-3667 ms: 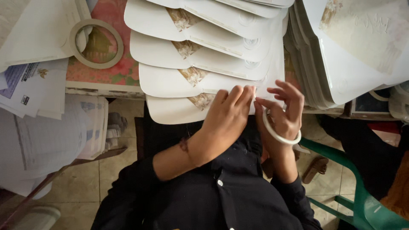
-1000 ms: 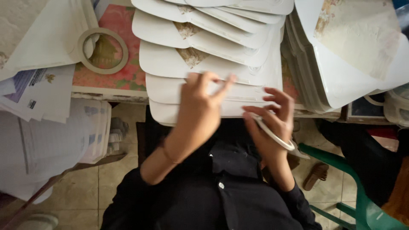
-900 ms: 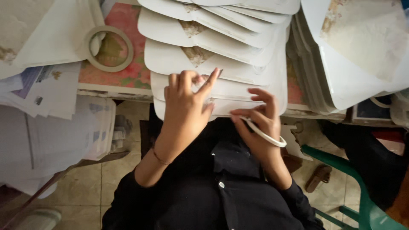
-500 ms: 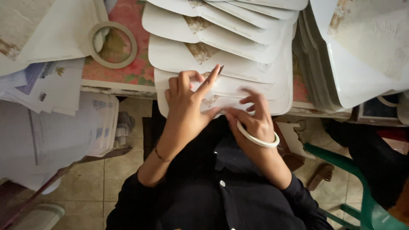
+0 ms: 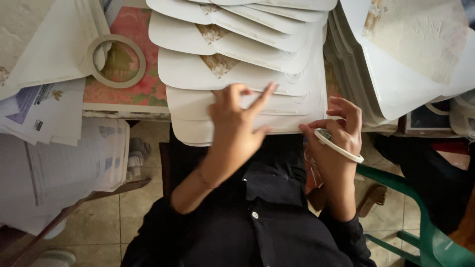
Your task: The person repeatedly applies a strip of clear adhesive tape to the edge of a stack of white cards with printed designs. They smooth the tape with their fingers and continue the process on subsequent cards in the stack.
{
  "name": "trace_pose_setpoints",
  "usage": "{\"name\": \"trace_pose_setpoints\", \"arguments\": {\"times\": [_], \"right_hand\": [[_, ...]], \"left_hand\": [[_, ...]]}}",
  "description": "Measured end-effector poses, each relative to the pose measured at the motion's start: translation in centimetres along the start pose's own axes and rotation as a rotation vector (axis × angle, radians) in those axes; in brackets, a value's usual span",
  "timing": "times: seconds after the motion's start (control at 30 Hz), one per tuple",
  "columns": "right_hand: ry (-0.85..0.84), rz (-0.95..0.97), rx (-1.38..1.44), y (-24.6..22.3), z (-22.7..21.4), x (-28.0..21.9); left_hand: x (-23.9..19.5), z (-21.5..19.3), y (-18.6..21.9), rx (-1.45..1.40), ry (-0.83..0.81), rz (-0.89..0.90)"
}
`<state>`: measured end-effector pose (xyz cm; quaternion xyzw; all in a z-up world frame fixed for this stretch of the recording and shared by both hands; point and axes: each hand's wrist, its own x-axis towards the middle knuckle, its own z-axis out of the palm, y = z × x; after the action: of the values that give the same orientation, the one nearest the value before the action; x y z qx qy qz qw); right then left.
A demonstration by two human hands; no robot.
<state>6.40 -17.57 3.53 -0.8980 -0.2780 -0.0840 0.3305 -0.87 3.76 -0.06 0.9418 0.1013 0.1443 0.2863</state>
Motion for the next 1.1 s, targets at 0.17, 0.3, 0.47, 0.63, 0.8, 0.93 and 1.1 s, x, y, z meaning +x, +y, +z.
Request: {"name": "trace_pose_setpoints", "arguments": {"times": [0.17, 0.3, 0.47, 0.63, 0.8, 0.93, 1.1], "right_hand": [[0.058, -0.081, -0.007, -0.3, -1.0, 0.3], [0.165, -0.193, 0.022, -0.9, -1.5, 1.5], [0.098, -0.202, 0.1, -0.8, 0.6, 2.5], [0.019, -0.131, 0.003, 0.1, 1.2, 2.2], [0.017, -0.163, 0.053, 0.0, 1.4, 2.2], [0.045, -0.185, 0.051, 0.5, 2.1, 1.6], [0.193, -0.365, -0.166, 1.1, 3.1, 0.1]], "left_hand": [[-0.7, 1.8, 1.8, -0.036, -0.036, 0.139], [0.3, 1.5, 0.2, 0.317, 0.28, 0.157], [3.9, 1.2, -3.2, 0.358, 0.351, 0.179], [1.8, 1.1, -2.3, 0.236, 0.27, 0.259], [-1.1, 1.8, 1.3, 0.271, 0.152, 0.358], [-0.4, 2.4, 2.4, 0.279, 0.144, 0.342], [0.6, 1.9, 4.1, 0.304, 0.272, 0.428]]}}
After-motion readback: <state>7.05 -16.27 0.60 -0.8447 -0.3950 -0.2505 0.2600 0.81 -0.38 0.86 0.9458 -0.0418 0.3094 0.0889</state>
